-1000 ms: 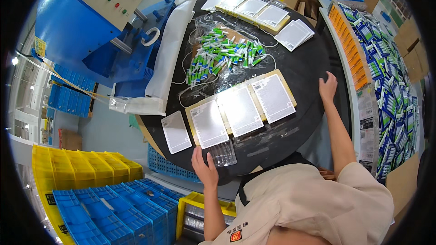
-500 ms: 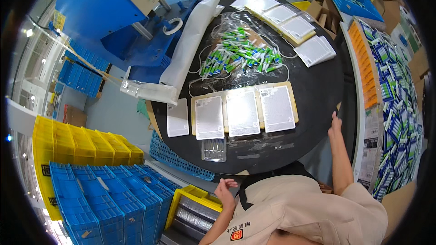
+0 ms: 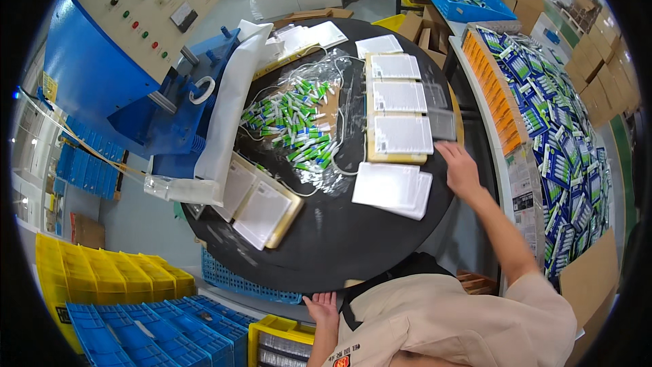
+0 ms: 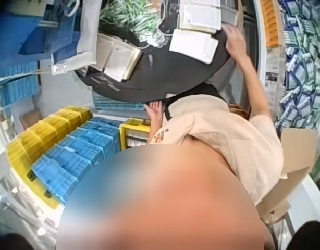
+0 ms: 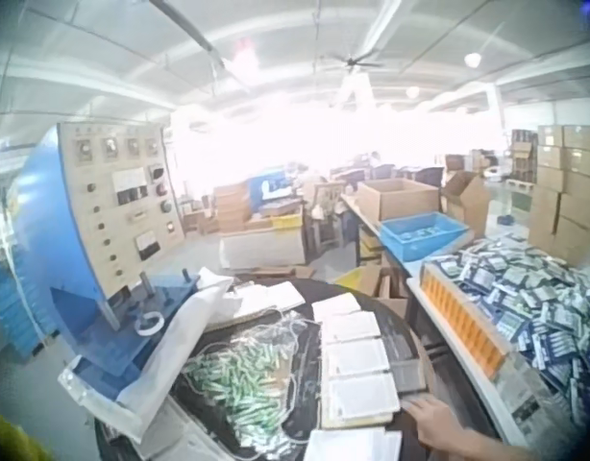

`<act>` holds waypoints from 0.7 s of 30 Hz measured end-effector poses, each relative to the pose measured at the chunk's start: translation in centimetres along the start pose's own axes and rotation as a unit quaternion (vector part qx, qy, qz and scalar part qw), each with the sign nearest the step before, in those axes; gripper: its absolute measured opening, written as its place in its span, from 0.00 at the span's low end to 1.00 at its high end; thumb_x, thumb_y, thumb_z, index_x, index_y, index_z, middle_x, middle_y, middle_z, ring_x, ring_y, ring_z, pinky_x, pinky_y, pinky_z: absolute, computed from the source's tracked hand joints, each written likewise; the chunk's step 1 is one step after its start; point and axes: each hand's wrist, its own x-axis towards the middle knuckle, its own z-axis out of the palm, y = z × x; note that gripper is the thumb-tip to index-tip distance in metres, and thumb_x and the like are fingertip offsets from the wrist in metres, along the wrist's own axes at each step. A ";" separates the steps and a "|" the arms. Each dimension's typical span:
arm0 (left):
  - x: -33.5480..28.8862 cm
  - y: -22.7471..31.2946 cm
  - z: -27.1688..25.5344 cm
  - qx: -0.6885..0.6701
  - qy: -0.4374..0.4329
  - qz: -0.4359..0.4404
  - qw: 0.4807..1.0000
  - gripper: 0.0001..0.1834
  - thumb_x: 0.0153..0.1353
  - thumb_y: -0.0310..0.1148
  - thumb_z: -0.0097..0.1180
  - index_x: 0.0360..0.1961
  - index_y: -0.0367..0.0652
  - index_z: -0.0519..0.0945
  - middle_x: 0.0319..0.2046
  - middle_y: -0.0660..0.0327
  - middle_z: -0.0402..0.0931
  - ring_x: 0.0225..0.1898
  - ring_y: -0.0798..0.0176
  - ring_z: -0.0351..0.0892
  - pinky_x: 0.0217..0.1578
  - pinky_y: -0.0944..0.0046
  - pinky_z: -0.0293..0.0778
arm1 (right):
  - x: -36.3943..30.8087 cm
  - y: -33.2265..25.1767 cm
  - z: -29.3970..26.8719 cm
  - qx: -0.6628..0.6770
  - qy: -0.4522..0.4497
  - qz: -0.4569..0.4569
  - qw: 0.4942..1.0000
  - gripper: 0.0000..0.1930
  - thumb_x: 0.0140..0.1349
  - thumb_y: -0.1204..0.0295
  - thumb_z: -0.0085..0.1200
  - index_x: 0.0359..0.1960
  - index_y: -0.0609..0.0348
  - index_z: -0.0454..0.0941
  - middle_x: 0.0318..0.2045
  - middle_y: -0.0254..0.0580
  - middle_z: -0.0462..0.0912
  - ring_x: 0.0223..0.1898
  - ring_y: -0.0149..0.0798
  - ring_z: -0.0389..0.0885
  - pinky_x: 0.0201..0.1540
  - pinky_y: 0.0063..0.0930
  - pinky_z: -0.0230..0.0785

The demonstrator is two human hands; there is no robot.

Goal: The person places green cylindrical batteries into a multi-slot wooden fixture, then covers them with white paper sheets and clear plastic trays. The person repeats this sequence multiple times, handling batteries, paper, and trays by hand.

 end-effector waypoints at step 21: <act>18.8 27.7 -0.9 0.173 0.030 0.173 0.969 0.42 0.70 0.62 0.50 0.67 0.33 0.68 0.63 0.49 0.74 0.60 0.47 0.77 0.58 0.47 0.78 | -1.5 -13.7 9.5 -0.067 -0.118 -0.361 0.922 0.25 0.63 0.68 0.52 0.60 0.71 0.75 0.67 0.56 0.73 0.70 0.50 0.69 0.64 0.49 0.70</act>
